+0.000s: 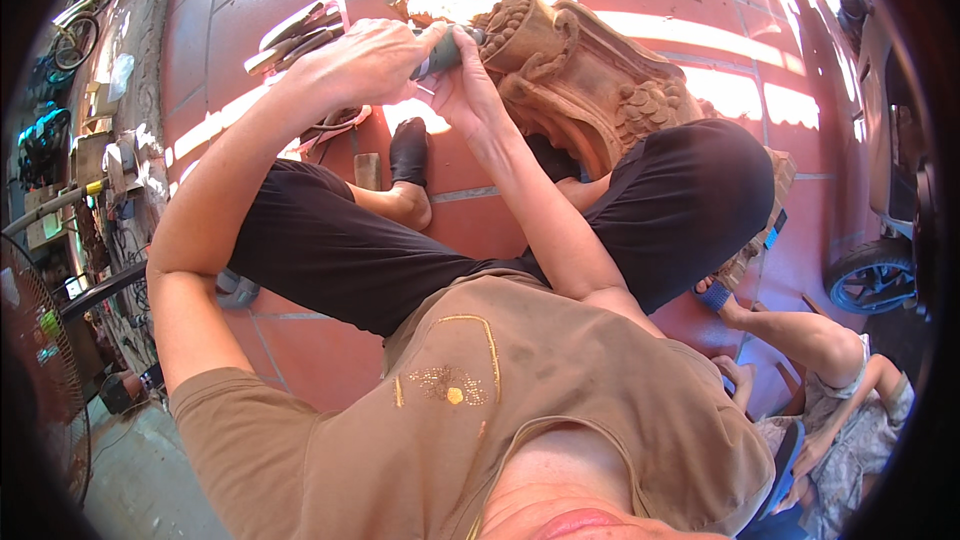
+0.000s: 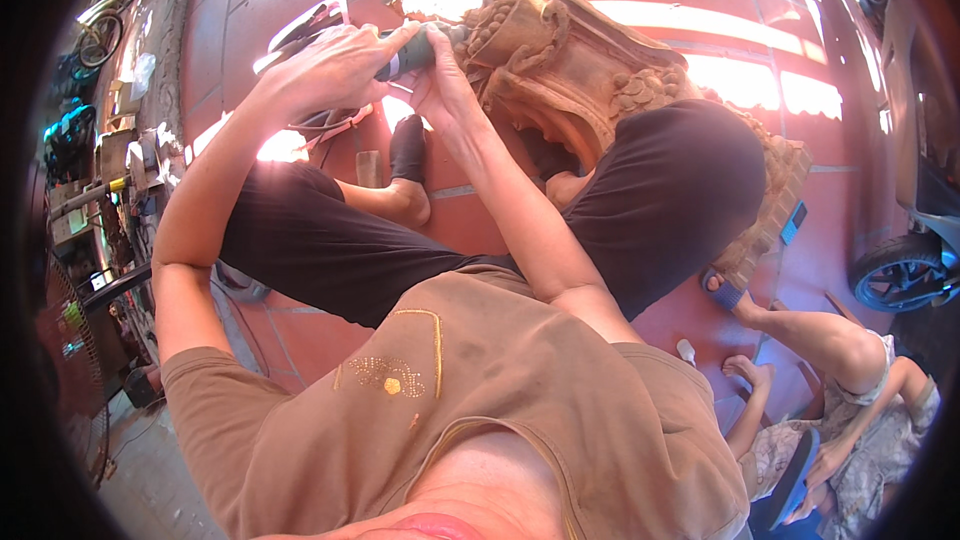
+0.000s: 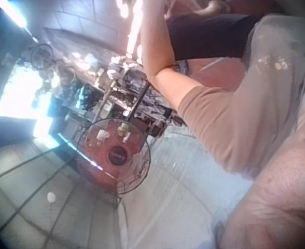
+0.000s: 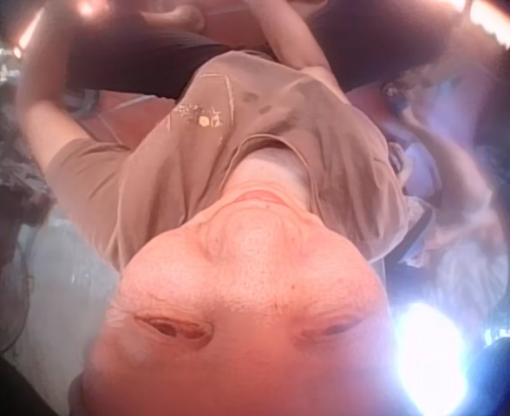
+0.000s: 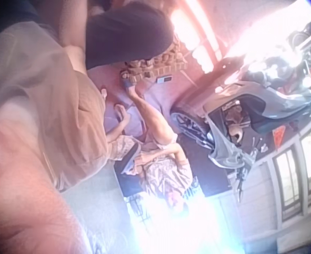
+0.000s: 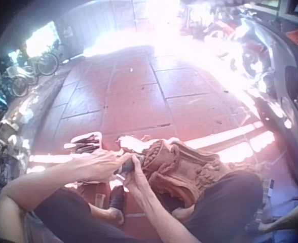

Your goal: The person uses a handheld rotary tool to carve and smooth the surface of a large wooden object. They hold the tool with both hands and move it along the contours of the wood, focusing on detailed areas.

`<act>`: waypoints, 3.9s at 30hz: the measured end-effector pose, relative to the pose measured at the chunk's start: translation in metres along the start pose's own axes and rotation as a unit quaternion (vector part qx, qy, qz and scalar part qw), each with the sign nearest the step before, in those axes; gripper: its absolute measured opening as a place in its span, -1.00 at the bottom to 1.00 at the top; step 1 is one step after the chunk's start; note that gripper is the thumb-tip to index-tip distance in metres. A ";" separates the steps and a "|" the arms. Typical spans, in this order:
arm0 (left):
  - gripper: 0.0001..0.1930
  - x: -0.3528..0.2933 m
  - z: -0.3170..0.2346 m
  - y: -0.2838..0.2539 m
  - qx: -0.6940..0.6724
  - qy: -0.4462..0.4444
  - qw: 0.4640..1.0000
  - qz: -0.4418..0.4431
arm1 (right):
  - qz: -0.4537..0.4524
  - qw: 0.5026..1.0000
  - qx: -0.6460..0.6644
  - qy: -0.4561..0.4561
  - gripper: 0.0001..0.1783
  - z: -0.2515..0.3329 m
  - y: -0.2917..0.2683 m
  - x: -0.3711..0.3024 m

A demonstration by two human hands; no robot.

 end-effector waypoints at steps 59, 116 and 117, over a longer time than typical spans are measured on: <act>-0.18 0.002 0.018 0.018 0.039 0.014 0.999 0.009 | 0.001 0.997 -0.025 0.069 -0.43 -0.031 -0.002 -0.009; -0.29 0.006 0.010 0.016 -0.009 -0.004 1.000 -0.007 | 0.010 0.998 -0.060 0.014 -0.45 -0.009 -0.012 0.005; -0.29 0.006 0.009 0.017 -0.012 -0.004 1.000 -0.007 | 0.010 0.998 -0.058 0.021 -0.45 -0.011 -0.013 0.006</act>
Point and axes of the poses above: each hand's wrist, its own x-axis towards the middle knuckle, its own y-axis out of the palm, z = x × y, the point moved 6 cm from there along x, towards the middle knuckle, and after that the axes turned 7 degrees about -y, right-handed, at the moved point
